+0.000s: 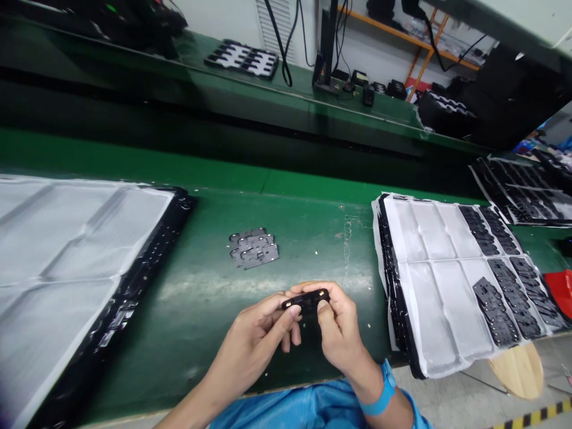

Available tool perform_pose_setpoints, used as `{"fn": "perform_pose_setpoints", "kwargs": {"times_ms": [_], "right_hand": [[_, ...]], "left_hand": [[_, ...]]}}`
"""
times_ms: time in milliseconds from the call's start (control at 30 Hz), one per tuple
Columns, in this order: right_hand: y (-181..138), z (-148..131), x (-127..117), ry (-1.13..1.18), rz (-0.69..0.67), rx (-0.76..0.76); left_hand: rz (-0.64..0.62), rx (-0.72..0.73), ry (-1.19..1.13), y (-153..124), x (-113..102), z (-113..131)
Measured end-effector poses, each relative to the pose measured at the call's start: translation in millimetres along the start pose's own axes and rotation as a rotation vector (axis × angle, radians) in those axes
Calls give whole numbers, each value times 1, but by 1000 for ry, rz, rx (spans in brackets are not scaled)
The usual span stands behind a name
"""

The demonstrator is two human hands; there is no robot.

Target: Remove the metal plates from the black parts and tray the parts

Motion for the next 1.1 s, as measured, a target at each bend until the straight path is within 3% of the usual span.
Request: {"fn": "perform_pose_setpoints", "kwargs": {"times_ms": [267,500,667,900,1100], "right_hand": [[5,-7,0,-34,70,16],[3,2,-2,-44,66,19],[2,5,-11,41,-44,41],[1,-12,-10,-461,106,-25],[-6,-11,-5,-496,102,-60]], "left_hand": [[-24,58,92,0,0,-3],[-25,35,75,3,-1,-2],[-47,6,58,5,0,-6],[-78,-32,22,6,-3,2],[5,-7,-50,6,0,5]]}}
Point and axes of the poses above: each hand's wrist, its own y-axis towards the middle knuckle, its own x-axis out of the palm, z = x × y, the point moved 1 cm from there along y, towards the middle knuckle, and after that the axes turned 9 degrees about x, right-handed, at the moved point
